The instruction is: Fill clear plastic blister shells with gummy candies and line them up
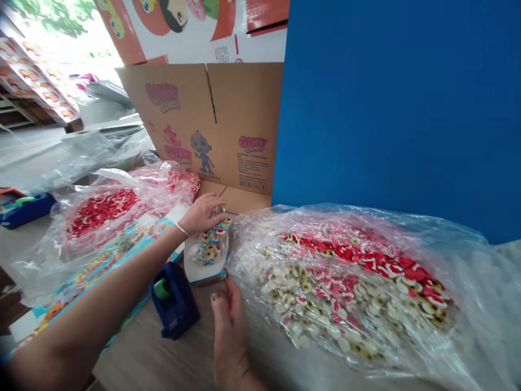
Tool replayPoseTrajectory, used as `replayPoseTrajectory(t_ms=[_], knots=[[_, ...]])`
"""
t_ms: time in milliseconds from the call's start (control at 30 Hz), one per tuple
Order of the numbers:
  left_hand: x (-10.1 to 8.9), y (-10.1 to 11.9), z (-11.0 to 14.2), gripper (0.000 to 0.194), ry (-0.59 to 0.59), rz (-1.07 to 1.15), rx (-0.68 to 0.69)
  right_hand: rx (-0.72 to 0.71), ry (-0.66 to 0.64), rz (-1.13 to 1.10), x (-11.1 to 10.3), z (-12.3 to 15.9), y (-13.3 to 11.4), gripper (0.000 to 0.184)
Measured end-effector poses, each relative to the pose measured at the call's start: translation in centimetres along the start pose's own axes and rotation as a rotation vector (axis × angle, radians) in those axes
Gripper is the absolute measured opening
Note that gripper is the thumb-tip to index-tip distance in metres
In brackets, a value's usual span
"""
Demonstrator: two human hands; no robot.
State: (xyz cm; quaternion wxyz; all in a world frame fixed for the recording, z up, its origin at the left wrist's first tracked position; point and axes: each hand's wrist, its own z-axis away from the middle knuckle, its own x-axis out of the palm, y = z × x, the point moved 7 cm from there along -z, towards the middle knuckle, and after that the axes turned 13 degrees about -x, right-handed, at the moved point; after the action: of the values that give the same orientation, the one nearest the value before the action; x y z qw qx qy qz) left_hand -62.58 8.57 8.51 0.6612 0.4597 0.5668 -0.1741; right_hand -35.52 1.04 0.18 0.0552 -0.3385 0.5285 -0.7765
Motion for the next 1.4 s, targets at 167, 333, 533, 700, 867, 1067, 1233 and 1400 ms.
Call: replayPoseTrajectory(t_ms=[167,333,533,700,867,1067,1233,1400], knots=[[1.1,3.6,4.3,0.059,-0.110,-0.232,0.197,0.118,0.042,-0.012,-2.8,3.5,-1.2,0.051],[1.2,3.9,4.0,0.047,-0.110,-0.313,0.183,0.070,0.061,-0.017,-5.3,6.0,-2.5,0.049],[0.6,4.1,3.8,0.038,-0.124,-0.351,0.173,0.091,-0.028,0.004,-8.1,7.2,-3.7,0.053],[0.3,3.5,5.3,0.032,-0.175,-0.373,0.187,0.062,0.021,0.026,-9.3,8.3,-4.4,0.052],[-0.1,2.3,6.9,0.035,-0.207,-0.380,0.195,0.052,0.063,0.026,-9.3,9.2,-4.4,0.053],[-0.1,1.9,7.5,0.029,-0.177,-0.325,0.187,0.048,-0.016,0.007,-9.0,9.7,-4.7,0.051],[-2.4,2.3,8.3,0.029,-0.038,-0.213,0.117,0.074,-0.057,0.014,-9.2,10.6,-5.9,0.046],[-4.4,6.8,13.6,0.036,0.220,-0.065,0.014,0.142,-0.220,0.073,-11.8,12.6,-10.5,0.049]])
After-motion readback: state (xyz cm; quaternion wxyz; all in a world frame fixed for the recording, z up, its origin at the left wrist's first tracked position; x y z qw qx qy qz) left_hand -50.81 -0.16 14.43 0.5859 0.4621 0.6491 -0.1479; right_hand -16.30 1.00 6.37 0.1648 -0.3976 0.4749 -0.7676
